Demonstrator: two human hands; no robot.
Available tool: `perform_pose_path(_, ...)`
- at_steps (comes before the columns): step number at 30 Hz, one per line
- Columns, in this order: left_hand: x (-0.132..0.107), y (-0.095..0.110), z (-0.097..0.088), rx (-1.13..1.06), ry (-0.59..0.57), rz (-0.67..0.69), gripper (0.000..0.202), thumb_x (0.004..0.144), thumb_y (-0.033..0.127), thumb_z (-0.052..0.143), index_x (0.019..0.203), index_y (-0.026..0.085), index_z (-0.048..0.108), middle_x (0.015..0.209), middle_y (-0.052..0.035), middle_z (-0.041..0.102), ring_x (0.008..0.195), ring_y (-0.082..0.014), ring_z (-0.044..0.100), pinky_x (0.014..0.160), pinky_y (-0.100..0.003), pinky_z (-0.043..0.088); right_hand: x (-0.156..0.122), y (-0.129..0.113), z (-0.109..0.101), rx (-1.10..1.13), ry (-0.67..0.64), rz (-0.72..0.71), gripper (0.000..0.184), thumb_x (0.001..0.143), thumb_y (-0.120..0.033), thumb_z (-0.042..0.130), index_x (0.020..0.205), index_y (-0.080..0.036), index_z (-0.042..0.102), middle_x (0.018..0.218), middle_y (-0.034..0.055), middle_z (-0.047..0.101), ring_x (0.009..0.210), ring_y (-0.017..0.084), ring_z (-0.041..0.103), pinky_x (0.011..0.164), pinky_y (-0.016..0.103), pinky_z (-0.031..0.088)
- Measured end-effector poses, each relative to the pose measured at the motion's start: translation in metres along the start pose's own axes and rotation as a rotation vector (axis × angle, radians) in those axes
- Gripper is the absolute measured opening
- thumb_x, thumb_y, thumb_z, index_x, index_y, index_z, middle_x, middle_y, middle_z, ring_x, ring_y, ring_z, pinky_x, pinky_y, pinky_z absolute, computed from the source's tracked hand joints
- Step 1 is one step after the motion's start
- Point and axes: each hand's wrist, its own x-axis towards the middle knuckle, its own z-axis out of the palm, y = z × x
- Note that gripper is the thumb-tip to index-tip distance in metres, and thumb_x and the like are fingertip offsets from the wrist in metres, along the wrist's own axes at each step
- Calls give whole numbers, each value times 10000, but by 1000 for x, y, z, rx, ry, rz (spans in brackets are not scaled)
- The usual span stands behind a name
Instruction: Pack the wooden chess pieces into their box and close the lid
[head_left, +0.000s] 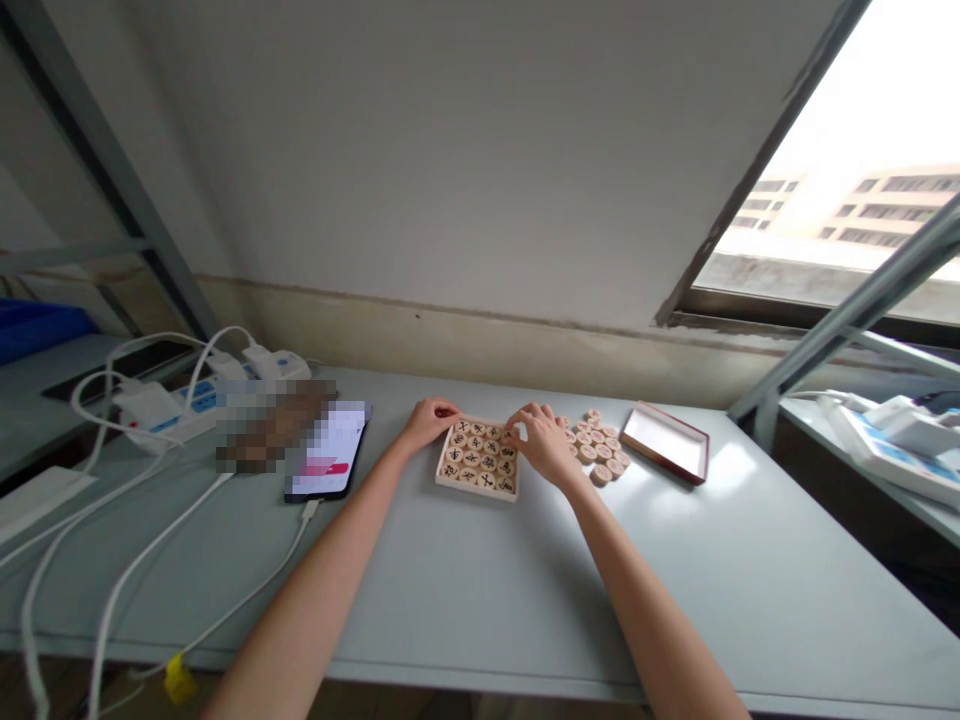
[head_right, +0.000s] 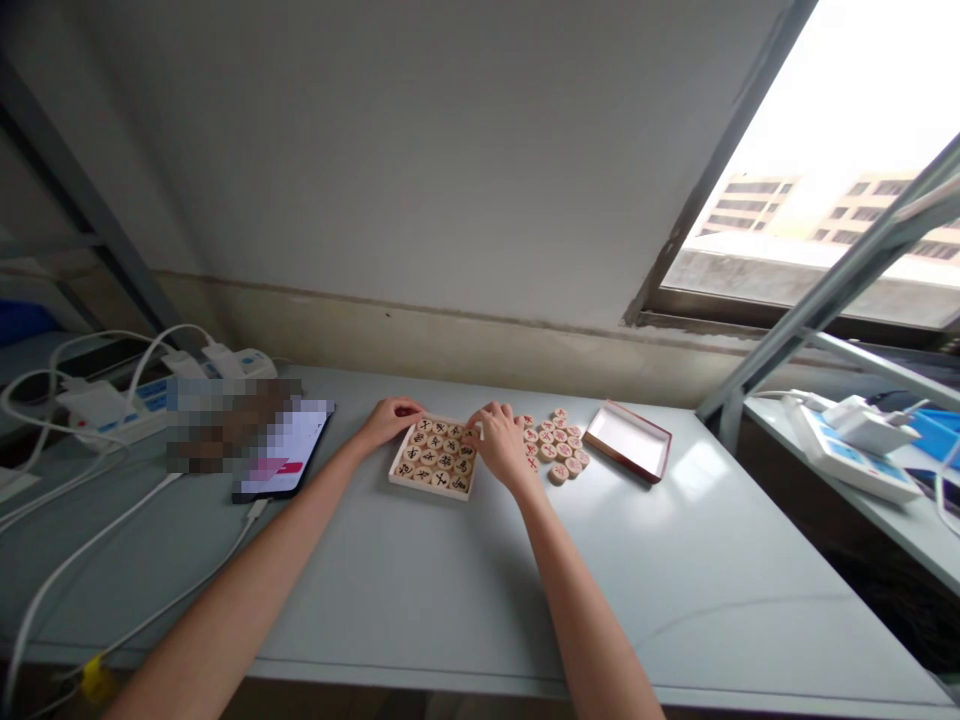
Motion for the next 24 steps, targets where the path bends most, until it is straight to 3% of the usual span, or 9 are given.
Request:
perform_pose_path(8,0,-1,0,-1,-16,7,113,624,191,555,654,135,649,702,-45,654,689,-149,579,641,-232,449,-2,-6,1,83,25,-70,50,759,-234,511,749,-221,559,827,14,605,824,183,489,720,316,274)
perform_pose_path(13,1,-3,1,-26,-10,-5,128,623,222,559,655,130,641,702,-47,654,681,-151,580,643,-238,452,4,12,2,299,157,101,135,763,-302,483,861,-228,540,850,-4,630,762,164,534,687,294,315)
perform_pose_path(15,1,-4,2,-26,-9,-5,137,623,235,559,658,131,640,705,-48,654,682,-152,580,643,-237,450,5,23,3,339,143,154,149,765,-317,470,860,-231,547,829,-7,637,722,161,540,648,283,334)
perform_pose_path(19,1,-4,2,-12,-19,3,158,633,252,550,672,131,644,719,-53,655,690,-154,582,648,-237,446,1,34,7,111,110,182,139,766,-299,477,806,-233,593,840,25,631,830,210,509,692,328,322)
perform_pose_path(24,1,-5,2,3,-33,24,186,640,274,538,695,133,646,728,-56,654,692,-159,581,645,-240,442,-2,29,10,-61,155,149,211,797,-305,453,947,-242,587,1049,65,550,968,248,423,757,390,291)
